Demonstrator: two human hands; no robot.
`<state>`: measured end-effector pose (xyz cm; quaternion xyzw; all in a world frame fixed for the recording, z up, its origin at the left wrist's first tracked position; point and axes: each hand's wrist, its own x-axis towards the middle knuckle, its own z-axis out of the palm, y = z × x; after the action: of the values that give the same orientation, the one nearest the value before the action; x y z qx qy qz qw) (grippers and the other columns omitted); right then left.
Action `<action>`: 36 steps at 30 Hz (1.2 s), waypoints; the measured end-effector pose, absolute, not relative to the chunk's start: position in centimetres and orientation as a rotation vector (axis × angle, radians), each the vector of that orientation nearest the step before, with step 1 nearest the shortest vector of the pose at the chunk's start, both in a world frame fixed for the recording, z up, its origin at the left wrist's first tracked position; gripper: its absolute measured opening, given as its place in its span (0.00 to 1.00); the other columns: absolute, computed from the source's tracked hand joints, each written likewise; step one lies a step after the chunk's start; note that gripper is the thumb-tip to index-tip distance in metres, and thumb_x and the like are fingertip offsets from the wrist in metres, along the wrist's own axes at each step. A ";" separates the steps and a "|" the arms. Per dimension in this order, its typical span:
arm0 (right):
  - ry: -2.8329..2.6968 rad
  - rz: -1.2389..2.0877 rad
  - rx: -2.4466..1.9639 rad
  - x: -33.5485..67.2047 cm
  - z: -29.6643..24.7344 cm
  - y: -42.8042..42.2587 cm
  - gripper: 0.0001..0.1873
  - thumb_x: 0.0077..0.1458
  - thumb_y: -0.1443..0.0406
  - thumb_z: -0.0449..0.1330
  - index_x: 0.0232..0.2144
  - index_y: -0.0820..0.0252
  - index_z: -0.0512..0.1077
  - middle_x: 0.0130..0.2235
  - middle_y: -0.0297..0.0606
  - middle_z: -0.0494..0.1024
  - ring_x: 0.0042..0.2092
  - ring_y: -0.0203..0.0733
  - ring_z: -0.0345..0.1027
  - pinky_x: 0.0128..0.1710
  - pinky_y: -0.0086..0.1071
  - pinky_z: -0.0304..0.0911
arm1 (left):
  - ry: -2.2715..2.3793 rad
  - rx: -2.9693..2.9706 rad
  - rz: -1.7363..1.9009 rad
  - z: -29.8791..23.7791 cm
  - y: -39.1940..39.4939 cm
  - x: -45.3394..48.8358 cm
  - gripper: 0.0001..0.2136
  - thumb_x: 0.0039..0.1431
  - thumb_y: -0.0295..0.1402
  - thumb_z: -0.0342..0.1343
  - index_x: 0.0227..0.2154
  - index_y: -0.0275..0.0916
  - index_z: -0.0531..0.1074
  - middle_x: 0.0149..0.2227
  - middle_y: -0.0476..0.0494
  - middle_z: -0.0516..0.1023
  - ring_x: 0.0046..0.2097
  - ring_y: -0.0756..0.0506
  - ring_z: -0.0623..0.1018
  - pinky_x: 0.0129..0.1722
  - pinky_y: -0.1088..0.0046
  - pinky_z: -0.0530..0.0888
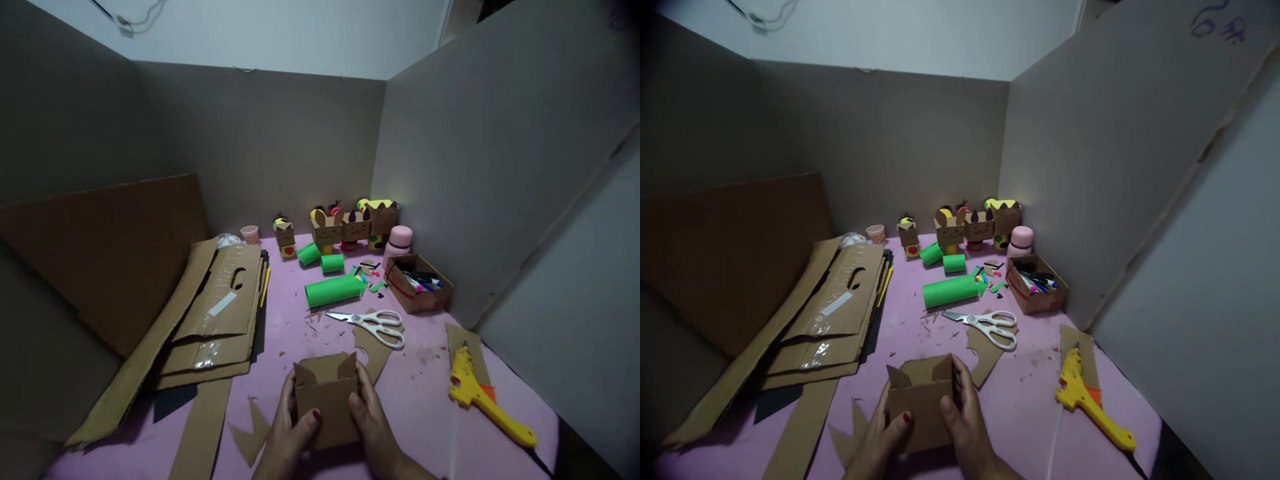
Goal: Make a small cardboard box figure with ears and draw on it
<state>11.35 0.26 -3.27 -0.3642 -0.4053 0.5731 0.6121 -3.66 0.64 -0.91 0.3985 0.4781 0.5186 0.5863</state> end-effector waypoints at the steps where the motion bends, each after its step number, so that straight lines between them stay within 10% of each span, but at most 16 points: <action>1: -0.926 1.311 -0.842 11.4 -3.3 0.3 0.39 0.50 0.44 0.60 0.58 0.55 0.58 0.60 0.47 0.67 0.61 0.53 0.60 0.59 0.44 0.57 | 1.120 0.919 1.215 -0.9 0.6 -3.5 0.44 0.42 0.51 0.65 0.61 0.35 0.59 0.55 0.31 0.73 0.55 0.31 0.72 0.52 0.60 0.72; 20: -0.852 1.336 -0.815 11.1 -3.3 0.6 0.39 0.47 0.49 0.66 0.58 0.53 0.60 0.61 0.45 0.66 0.61 0.54 0.59 0.60 0.45 0.56 | 0.962 0.748 1.172 0.5 0.9 -3.5 0.26 0.50 0.43 0.61 0.52 0.38 0.68 0.50 0.36 0.78 0.54 0.33 0.73 0.52 0.58 0.72; 36: -0.867 1.431 -0.733 11.1 -2.9 0.7 0.48 0.44 0.52 0.69 0.61 0.58 0.53 0.62 0.50 0.64 0.61 0.57 0.60 0.59 0.49 0.56 | 0.990 0.726 1.168 -1.1 1.7 -3.7 0.40 0.35 0.49 0.69 0.53 0.42 0.63 0.49 0.34 0.78 0.53 0.30 0.74 0.49 0.59 0.73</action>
<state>11.15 0.71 -2.91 -0.3175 -0.3756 0.6200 0.6113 -3.68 1.72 -1.05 0.3213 0.4376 0.5167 0.6620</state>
